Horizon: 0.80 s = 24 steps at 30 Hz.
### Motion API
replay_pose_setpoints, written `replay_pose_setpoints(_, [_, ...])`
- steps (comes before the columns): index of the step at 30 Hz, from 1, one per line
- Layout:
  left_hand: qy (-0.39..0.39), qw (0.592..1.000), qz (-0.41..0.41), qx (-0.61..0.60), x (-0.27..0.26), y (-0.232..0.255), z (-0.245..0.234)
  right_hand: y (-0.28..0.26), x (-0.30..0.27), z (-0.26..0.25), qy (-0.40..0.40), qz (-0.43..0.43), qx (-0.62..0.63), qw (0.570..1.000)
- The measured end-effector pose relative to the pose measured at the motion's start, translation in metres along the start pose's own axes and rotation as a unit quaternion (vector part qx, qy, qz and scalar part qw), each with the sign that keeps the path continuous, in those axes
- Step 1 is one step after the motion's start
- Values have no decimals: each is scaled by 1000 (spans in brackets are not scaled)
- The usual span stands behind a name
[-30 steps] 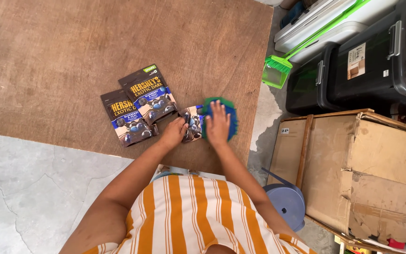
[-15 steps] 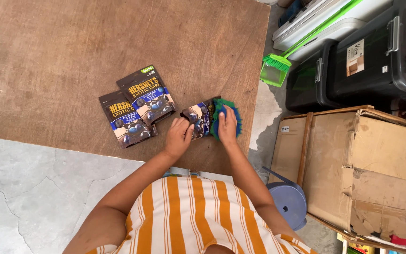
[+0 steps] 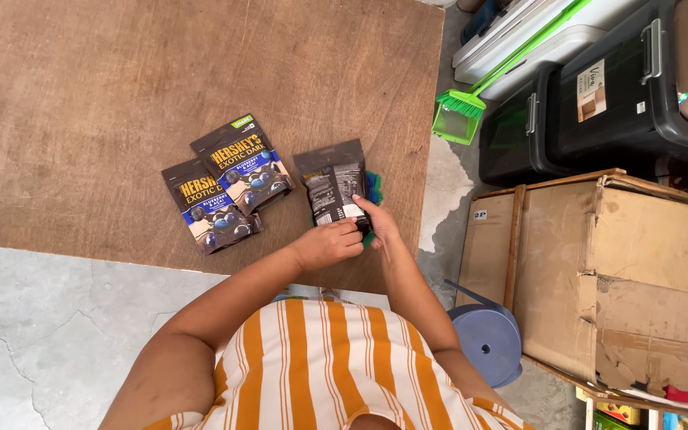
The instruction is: The person takes two yellow snack packages from a shelf, wipes them with a blue cloth on a wooden table, then returns them to the shelf. Later, the person takes three dark chocolate snack bags from the shelf, wipes each with the cloth on the table, and returns them to the shelf.
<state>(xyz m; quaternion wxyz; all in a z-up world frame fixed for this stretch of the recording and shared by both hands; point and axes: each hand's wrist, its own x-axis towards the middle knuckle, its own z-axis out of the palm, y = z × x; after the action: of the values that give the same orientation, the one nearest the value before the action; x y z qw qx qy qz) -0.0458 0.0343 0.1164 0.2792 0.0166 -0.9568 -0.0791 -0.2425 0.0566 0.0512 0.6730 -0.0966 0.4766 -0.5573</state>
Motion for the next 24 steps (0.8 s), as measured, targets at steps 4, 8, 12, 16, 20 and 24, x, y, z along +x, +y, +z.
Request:
replay_pose_setpoints(4, [-54,997,-9,-55,-1,-3,-17,-18,-8,24,6,-51,13,999])
replay_pose_setpoints(8, [301,886,-310,-168,4,-22,-34,-33,-12,34,16,-100,55,993])
replay_pose_setpoints(12, [302,616,-474,-552,3,-50,-57,-43,-33,62,-33,-209,-14,977])
replay_pose_setpoints(16, [306,479,-461,-681,-5,-61,-63,-31,-23,70,-107,-282,-78,950])
replay_pose_setpoints(20, [358,424,-439,-706,-21,-64,-76,-29,-16,78,49,-309,-95,945])
replay_pose_setpoints(24, [375,443,-405,-706,-33,-61,-87,-21,-51,113,95,-416,-96,899])
